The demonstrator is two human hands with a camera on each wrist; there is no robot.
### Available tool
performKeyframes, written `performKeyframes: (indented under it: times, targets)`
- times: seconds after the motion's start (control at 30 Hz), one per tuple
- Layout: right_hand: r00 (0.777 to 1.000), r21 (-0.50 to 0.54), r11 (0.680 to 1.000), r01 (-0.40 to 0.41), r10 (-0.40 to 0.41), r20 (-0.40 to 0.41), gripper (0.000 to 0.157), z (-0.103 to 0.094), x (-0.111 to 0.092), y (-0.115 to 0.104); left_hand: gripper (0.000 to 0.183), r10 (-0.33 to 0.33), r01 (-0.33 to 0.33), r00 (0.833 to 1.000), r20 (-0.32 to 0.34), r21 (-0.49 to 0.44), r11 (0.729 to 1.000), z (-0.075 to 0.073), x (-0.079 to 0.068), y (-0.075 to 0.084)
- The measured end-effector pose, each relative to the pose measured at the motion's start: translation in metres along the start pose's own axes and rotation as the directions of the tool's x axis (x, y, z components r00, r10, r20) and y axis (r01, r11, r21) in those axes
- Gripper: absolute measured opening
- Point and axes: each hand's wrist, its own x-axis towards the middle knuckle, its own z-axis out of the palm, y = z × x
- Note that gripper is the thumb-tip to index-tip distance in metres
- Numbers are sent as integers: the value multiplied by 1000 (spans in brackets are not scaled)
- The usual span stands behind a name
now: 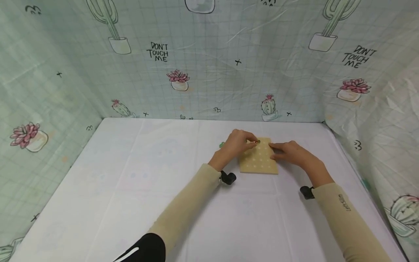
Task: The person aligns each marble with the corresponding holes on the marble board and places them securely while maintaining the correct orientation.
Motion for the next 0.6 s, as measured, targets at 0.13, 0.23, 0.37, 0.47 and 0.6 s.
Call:
performKeyframes:
  times: [0.13, 0.23, 0.37, 0.47, 0.6]
  targets:
    - [1000, 2, 1000, 14, -14, -8, 65, 0, 0, 0, 17, 6, -6, 1000, 7, -25, 1000, 7, 8, 2]
    - [999, -8, 999, 41, -41, -23, 63, 0, 0, -1, 17, -6, 7, 1000, 20, -31, 999, 13, 10, 1]
    - [998, -22, 998, 57, -58, -32, 62, -1, 0, 0, 16, -36, 37, 999, 21, -41, 998, 19, 12, 0]
    - [999, -22, 999, 46, -46, -25, 62, -1, 0, 0, 16, -32, 33, 999, 10, -41, 999, 22, 14, -1]
    - [997, -40, 997, 68, -69, -39, 59, -2, 3, 0, 17, -21, 19, 999, -28, -54, 998, 23, 18, -2]
